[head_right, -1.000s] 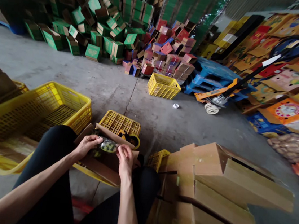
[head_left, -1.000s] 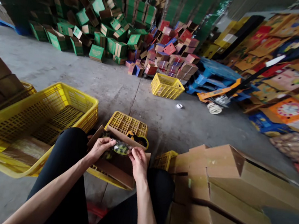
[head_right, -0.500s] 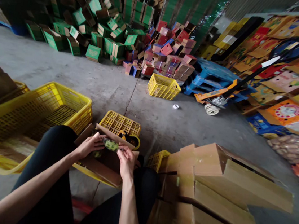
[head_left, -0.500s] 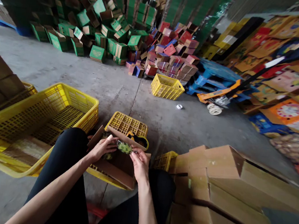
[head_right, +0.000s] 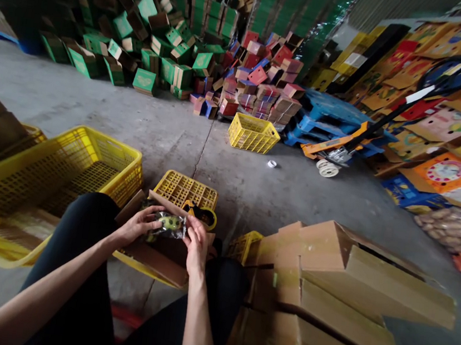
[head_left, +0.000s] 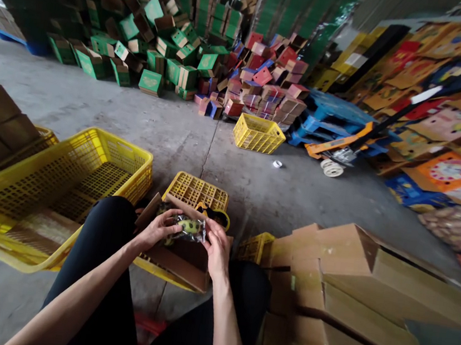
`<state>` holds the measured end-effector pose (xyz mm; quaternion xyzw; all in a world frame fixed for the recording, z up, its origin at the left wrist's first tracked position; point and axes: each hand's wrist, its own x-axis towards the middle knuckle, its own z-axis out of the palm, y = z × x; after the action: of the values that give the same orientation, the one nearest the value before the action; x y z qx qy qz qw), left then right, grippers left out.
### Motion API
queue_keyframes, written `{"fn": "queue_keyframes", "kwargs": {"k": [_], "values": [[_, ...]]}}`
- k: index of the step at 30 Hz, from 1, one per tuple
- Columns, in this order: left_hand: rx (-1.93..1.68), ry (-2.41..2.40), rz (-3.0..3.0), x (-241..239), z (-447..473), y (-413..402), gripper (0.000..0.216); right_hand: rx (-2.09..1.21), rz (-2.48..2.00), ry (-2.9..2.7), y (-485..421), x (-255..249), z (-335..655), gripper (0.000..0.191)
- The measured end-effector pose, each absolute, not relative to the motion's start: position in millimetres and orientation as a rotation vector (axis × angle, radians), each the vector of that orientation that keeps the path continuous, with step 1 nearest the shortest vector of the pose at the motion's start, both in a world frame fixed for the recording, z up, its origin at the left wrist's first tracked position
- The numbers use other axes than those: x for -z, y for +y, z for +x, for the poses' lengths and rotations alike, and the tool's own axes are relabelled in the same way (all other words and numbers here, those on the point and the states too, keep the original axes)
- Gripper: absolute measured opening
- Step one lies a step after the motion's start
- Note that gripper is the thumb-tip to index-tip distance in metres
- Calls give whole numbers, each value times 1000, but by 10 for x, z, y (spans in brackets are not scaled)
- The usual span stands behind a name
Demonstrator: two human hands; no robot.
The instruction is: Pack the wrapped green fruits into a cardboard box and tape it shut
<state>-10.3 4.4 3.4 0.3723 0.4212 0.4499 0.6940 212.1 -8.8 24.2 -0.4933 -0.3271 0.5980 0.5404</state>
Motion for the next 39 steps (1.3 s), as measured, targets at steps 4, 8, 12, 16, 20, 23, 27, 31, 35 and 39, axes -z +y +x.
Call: {"fn": "queue_keyframes", "kwargs": {"k": [4, 8, 12, 16, 20, 23, 27, 31, 35, 39], "values": [[-1004, 894, 893, -37, -87, 41, 86, -1503, -1242, -817, -129, -245, 2121, 53], [-1000, 878, 958, -21, -86, 46, 77, -1549, -1291, -927, -159, -260, 2109, 52], [-1006, 834, 952, 1, -86, 48, 72, -1523, -1284, -947, -142, -257, 2103, 48], [-1008, 844, 943, 10, -80, 46, 70, -1546, -1274, -952, -138, -246, 2100, 50], [-1002, 874, 946, -6, -82, 49, 67, -1543, -1274, -944, -147, -244, 2104, 51], [-981, 869, 979, -33, -90, 49, 64, -1503, -1250, -978, -136, -235, 2113, 49], [-897, 800, 959, -57, -96, 40, 74, -1411, -1218, -1040, -117, -213, 2125, 46], [-866, 760, 962, -46, -104, 29, 77, -1373, -1192, -1068, -113, -204, 2134, 44], [-901, 807, 842, -4, -101, 31, 74, -1336, -1176, -1071, -110, -211, 2142, 43], [-905, 827, 783, 24, -98, 44, 80, -1314, -1154, -1062, -107, -214, 2143, 43]]}}
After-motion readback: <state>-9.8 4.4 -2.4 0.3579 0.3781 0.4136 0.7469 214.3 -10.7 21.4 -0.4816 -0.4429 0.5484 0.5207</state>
